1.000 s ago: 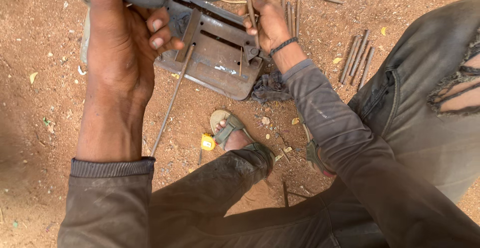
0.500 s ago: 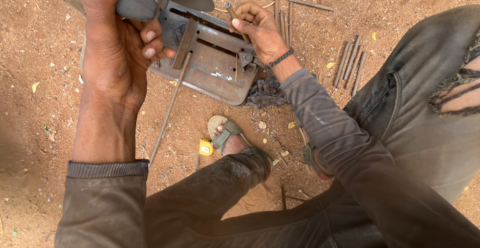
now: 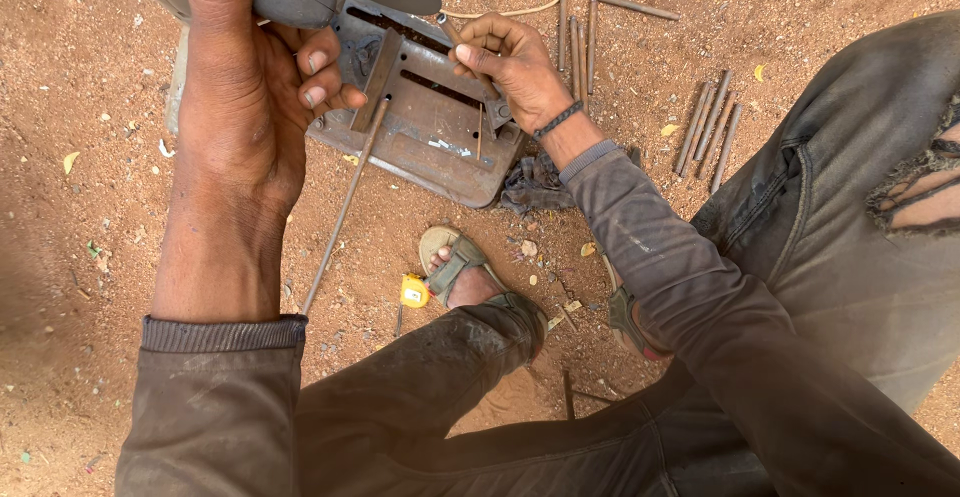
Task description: The person places small metal rods into a power saw clamp and lowers the blade to cut them, repeating the process with multiple pieces.
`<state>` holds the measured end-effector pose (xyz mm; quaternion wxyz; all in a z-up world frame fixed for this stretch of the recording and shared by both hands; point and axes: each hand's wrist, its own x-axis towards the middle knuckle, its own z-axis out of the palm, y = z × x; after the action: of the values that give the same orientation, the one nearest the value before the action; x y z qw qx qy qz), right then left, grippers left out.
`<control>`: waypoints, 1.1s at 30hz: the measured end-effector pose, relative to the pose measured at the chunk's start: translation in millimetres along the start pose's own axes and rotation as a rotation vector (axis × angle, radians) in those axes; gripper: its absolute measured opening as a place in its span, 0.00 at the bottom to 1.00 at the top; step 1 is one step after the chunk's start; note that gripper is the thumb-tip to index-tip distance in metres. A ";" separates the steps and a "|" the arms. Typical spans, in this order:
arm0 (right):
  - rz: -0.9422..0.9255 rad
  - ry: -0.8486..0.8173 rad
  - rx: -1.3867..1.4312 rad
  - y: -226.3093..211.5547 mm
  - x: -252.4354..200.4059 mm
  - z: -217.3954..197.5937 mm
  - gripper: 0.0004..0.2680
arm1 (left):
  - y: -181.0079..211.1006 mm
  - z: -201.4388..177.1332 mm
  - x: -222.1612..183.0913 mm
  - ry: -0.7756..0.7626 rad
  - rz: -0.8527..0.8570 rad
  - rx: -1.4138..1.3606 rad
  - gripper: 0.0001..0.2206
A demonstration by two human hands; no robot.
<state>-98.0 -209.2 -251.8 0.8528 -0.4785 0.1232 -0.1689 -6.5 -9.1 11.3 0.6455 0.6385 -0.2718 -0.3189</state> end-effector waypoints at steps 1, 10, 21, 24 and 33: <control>0.014 0.070 -0.082 0.0 2.3 2.9 0.06 | -0.2 -0.2 0.4 0.002 0.000 -0.004 0.38; -0.030 0.321 -0.365 6.2 20.2 14.2 0.02 | -7.2 -3.8 2.9 -0.010 0.002 -0.040 0.34; 0.077 0.271 -0.312 11.8 19.2 17.6 0.06 | -16.8 -13.2 4.7 -0.014 -0.026 -0.078 0.32; 0.097 0.289 -0.287 8.7 19.6 18.7 0.04 | -18.2 -15.9 5.3 -0.015 -0.024 -0.072 0.30; 0.108 0.133 -0.207 0.5 19.0 14.5 0.09 | -17.9 -14.0 5.6 -0.017 -0.009 -0.061 0.27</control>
<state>-75.2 -205.3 -245.7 0.7967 -0.5443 0.2221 -0.1405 6.6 -3.8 -7.4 0.6608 0.6172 -0.2645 -0.3353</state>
